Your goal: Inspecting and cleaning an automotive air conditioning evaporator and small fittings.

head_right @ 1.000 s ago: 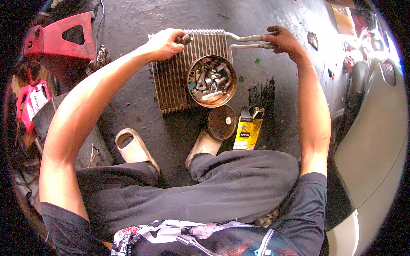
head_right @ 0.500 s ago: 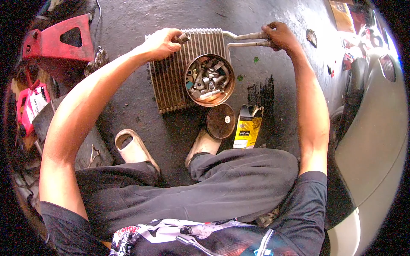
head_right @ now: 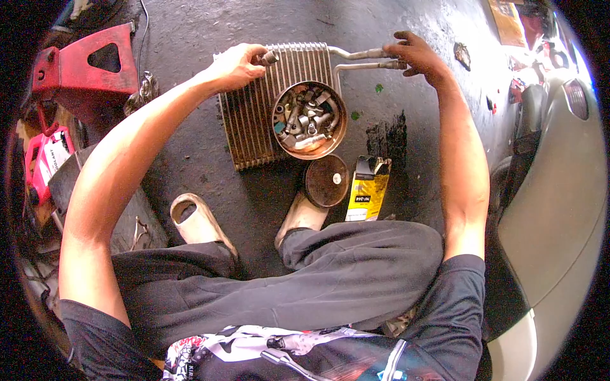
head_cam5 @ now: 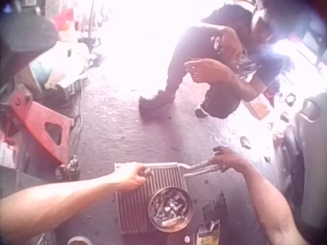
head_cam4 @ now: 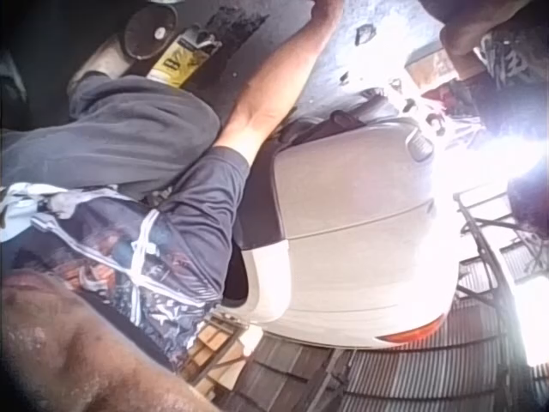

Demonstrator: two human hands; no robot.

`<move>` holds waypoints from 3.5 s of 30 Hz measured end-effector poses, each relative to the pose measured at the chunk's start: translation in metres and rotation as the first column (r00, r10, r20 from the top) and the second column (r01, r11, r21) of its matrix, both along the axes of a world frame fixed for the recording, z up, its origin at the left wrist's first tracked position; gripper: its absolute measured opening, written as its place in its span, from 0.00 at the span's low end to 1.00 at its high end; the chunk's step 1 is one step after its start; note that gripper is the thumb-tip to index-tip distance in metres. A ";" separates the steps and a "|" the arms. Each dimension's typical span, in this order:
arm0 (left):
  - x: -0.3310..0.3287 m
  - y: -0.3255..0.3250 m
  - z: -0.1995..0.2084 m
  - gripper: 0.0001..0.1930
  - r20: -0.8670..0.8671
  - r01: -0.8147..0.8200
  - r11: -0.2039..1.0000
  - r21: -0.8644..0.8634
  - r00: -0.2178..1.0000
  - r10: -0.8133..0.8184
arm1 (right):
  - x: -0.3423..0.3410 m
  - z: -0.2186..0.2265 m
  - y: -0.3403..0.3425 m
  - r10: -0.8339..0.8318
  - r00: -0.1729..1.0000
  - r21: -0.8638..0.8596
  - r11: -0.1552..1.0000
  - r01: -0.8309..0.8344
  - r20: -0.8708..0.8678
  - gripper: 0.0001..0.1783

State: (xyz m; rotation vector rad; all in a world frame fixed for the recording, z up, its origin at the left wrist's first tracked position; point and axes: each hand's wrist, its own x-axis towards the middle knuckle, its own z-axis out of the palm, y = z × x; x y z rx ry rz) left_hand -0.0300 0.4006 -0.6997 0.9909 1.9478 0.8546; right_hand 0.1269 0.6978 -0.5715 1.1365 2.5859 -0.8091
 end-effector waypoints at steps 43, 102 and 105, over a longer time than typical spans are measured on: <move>-0.001 0.011 0.048 0.12 0.345 0.020 0.999 0.047 0.938 -0.036 | 0.064 0.049 0.028 -0.402 0.738 -0.433 0.886 0.166 -0.542 0.08; 0.007 -0.002 0.077 0.19 0.463 0.057 0.995 0.085 0.882 -0.090 | 0.044 -0.058 -0.140 -0.052 0.972 -0.795 0.587 -0.156 -0.229 0.15; 0.006 0.002 0.078 0.17 0.444 0.032 0.991 0.128 0.892 -0.086 | 0.050 -0.057 -0.121 -0.273 0.946 -0.907 0.419 -0.046 -0.174 0.18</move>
